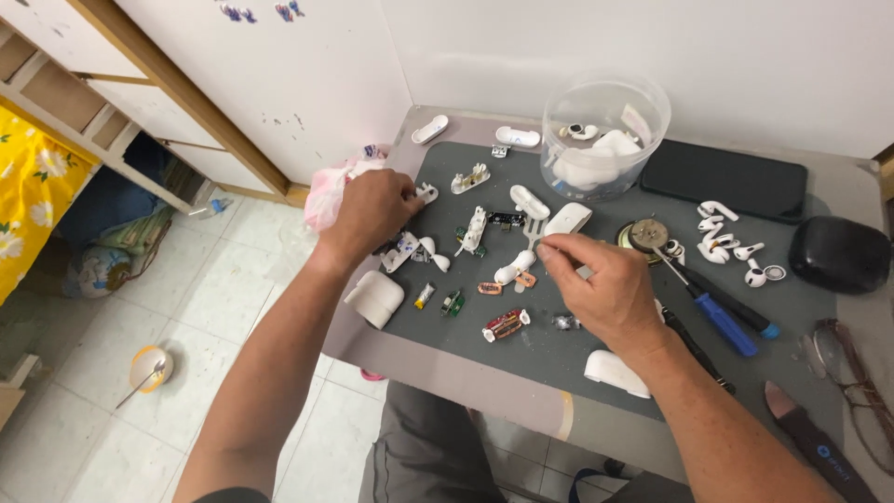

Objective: The person is performing a final inspection and assembly of repaired wireless earbud components, using small tools to manipulate and check the fit of internal parts.

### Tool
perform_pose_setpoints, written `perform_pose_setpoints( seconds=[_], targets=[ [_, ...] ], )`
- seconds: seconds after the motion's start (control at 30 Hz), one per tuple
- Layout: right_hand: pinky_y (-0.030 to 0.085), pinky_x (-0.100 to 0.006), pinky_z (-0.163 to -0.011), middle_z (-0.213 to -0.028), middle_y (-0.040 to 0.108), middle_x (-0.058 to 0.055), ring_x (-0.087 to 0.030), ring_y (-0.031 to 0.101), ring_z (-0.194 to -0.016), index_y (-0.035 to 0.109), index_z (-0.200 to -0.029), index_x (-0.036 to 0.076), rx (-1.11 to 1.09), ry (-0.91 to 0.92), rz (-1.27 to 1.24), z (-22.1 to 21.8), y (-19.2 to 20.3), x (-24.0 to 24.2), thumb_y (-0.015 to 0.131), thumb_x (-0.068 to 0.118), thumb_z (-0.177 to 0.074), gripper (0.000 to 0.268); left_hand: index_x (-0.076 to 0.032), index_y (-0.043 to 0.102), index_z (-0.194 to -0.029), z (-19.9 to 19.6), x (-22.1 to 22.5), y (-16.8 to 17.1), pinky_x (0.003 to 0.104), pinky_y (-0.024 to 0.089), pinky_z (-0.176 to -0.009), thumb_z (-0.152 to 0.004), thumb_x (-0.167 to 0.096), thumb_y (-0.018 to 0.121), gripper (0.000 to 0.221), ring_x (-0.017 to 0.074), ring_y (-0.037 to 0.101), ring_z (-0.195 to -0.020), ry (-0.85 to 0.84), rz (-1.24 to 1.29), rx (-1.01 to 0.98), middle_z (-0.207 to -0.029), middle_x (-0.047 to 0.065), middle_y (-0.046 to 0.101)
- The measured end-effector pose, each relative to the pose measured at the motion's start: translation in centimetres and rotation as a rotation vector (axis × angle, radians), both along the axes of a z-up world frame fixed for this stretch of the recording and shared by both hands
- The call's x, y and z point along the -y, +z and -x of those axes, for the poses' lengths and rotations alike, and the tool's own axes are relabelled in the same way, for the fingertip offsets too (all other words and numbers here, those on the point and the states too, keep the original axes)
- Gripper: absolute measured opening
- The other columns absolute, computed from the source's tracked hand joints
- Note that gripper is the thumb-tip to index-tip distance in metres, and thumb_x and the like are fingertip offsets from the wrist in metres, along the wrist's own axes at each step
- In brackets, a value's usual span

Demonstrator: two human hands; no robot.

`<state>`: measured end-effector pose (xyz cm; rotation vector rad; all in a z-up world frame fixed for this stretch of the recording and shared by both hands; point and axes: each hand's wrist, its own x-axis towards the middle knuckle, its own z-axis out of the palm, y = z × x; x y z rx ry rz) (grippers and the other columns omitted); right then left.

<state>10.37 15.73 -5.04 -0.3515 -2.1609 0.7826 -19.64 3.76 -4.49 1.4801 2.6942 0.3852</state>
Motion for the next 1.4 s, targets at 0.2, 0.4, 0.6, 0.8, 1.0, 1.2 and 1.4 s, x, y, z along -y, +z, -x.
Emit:
perform_pose_setpoints(
  seconds=[0.2, 0.4, 0.6, 0.8, 1.0, 1.2, 1.4],
  targets=[
    [0.061, -0.034, -0.059, -0.075, 0.077, -0.010, -0.026, 0.077, -0.069, 0.079, -0.099, 0.009, -0.017, 0.016, -0.003, 0.0, 0.1, 0.3, 0.073, 0.013, -0.096, 0.008, -0.006, 0.081, -0.109, -1.0, 0.6, 0.1, 0.040, 0.061, -0.078, -0.090, -0.012, 0.078, 0.020, 0.0348, 0.076, -0.083, -0.099, -0.249, 0.212, -0.095, 0.016, 0.078],
    [0.060, -0.032, -0.059, -0.074, 0.078, -0.009, -0.023, 0.077, -0.066, 0.080, -0.102, 0.009, -0.047, 0.033, 0.039, 0.1, 0.0, 0.0, 0.074, 0.012, -0.094, 0.010, 0.008, 0.069, -0.122, -1.8, 1.0, 1.0, 0.029, 0.066, -0.062, -0.093, -0.002, 0.064, 0.030, 0.0255, 0.077, -0.078, 0.008, -0.713, 1.044, -0.104, 0.024, 0.075],
    [0.061, -0.033, -0.063, -0.077, 0.078, -0.010, -0.023, 0.077, -0.069, 0.077, -0.112, 0.008, -0.097, 0.057, 0.194, 0.1, -0.3, 0.1, 0.078, 0.015, -0.092, 0.021, 0.011, 0.062, -0.130, -5.7, 1.4, 0.5, 0.034, 0.069, -0.062, -0.094, 0.000, 0.057, 0.038, 0.0289, 0.078, -0.078, -0.091, -0.809, 1.419, -0.103, 0.024, 0.074],
    [0.063, -0.039, -0.063, -0.090, 0.079, -0.016, -0.024, 0.078, -0.073, 0.073, -0.126, 0.008, -0.213, 0.152, 0.381, 0.2, -0.3, 1.0, 0.081, 0.009, -0.088, 0.039, 0.010, 0.062, -0.129, -11.2, 0.2, -1.2, 0.040, 0.069, -0.064, -0.095, 0.000, 0.059, 0.036, 0.0343, 0.078, -0.077, -0.184, -0.798, 1.701, -0.095, 0.026, 0.074],
    [0.063, -0.033, -0.062, -0.073, 0.077, -0.012, -0.021, 0.076, -0.064, 0.081, -0.100, 0.006, -0.233, 0.092, 0.420, 0.1, 0.2, 0.5, 0.080, 0.004, -0.088, 0.012, 0.011, 0.062, -0.128, -13.9, -0.8, -1.6, 0.044, 0.069, -0.065, -0.095, 0.004, 0.058, 0.034, 0.0367, 0.078, -0.078, -0.167, -0.806, 1.760, -0.094, 0.026, 0.074],
    [0.063, -0.034, -0.063, -0.074, 0.078, -0.013, -0.021, 0.077, -0.065, 0.080, -0.099, 0.004, -0.220, 0.099, 0.421, 0.1, 0.1, 0.4, 0.077, -0.003, -0.088, 0.013, 0.015, 0.064, -0.125, -15.8, -0.2, -0.3, 0.045, 0.069, -0.072, -0.092, 0.003, 0.066, 0.036, 0.0382, 0.078, -0.080, -0.079, -0.879, 1.567, -0.094, 0.027, 0.074],
    [0.057, -0.026, -0.058, -0.063, 0.073, -0.011, -0.012, 0.069, -0.058, 0.080, -0.099, 0.003, -0.249, 0.096, 0.548, 0.2, 0.9, 1.2, 0.070, -0.004, -0.090, 0.015, 0.013, 0.066, -0.124, -16.8, -0.8, -1.1, 0.044, 0.069, -0.075, -0.091, 0.006, 0.067, 0.034, 0.0378, 0.078, -0.083, -0.048, -1.035, 1.512, -0.097, 0.028, 0.075]
  ],
)
